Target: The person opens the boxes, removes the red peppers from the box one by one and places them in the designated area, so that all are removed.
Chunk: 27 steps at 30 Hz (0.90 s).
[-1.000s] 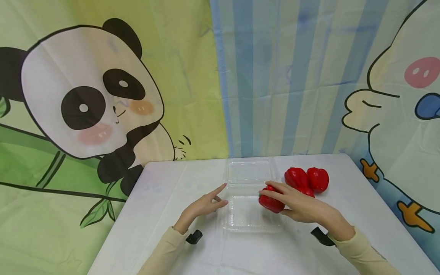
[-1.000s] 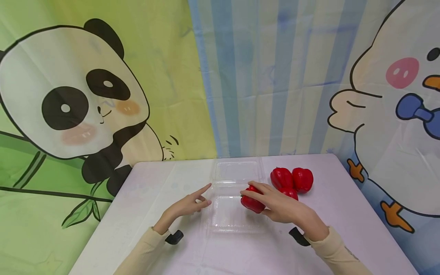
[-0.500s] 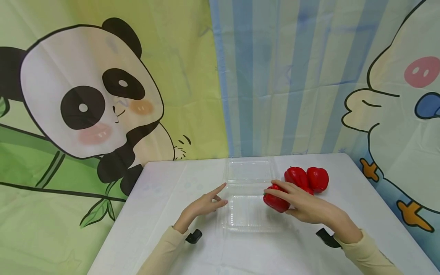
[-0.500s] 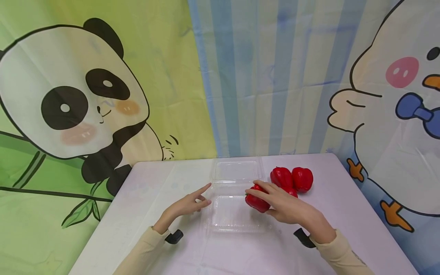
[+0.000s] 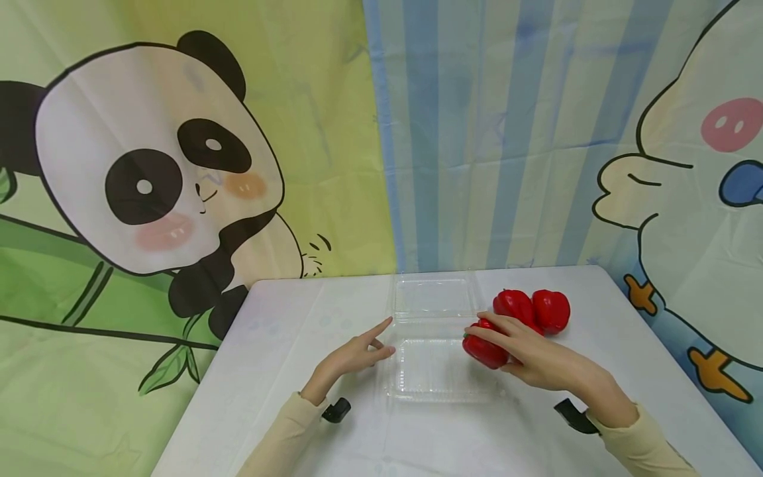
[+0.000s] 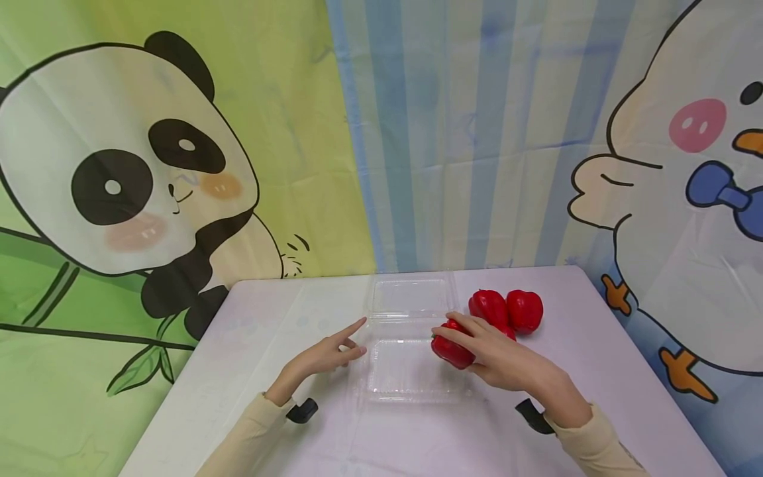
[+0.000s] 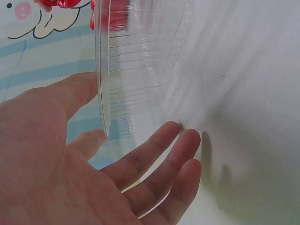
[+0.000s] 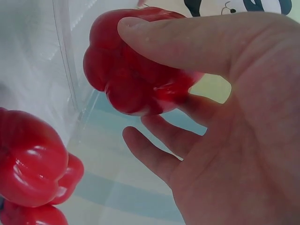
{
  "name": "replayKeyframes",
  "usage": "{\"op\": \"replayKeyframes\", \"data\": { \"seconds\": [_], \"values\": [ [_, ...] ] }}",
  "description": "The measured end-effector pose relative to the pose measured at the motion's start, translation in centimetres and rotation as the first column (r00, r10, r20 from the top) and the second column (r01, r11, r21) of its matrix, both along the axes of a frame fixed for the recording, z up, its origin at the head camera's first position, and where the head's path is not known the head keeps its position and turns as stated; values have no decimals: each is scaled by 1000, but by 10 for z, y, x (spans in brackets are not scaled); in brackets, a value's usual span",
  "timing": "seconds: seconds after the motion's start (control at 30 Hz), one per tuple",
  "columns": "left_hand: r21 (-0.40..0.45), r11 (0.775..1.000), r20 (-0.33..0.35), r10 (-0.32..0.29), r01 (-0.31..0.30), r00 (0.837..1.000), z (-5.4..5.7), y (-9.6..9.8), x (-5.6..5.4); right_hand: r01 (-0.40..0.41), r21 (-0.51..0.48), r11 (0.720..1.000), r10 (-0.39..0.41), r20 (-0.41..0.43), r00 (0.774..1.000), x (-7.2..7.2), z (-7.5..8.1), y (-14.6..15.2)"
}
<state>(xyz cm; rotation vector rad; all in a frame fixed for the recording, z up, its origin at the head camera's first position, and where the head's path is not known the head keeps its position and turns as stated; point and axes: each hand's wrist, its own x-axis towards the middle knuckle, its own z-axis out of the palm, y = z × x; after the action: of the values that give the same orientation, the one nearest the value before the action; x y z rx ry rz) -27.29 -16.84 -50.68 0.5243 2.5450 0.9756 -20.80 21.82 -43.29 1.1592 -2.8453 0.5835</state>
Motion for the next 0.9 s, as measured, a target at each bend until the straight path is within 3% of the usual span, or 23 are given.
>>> {"op": "replayKeyframes", "data": {
  "seconds": [0.3,0.9],
  "values": [
    [-8,1000,2,-7,7,1000,2,0,1,32,-19,999,-32,-27,999,4,1,9],
    [-2,1000,12,9,-9,1000,0,1,1,112,-43,993,-110,47,993,9,-2,22]
  ]
}}
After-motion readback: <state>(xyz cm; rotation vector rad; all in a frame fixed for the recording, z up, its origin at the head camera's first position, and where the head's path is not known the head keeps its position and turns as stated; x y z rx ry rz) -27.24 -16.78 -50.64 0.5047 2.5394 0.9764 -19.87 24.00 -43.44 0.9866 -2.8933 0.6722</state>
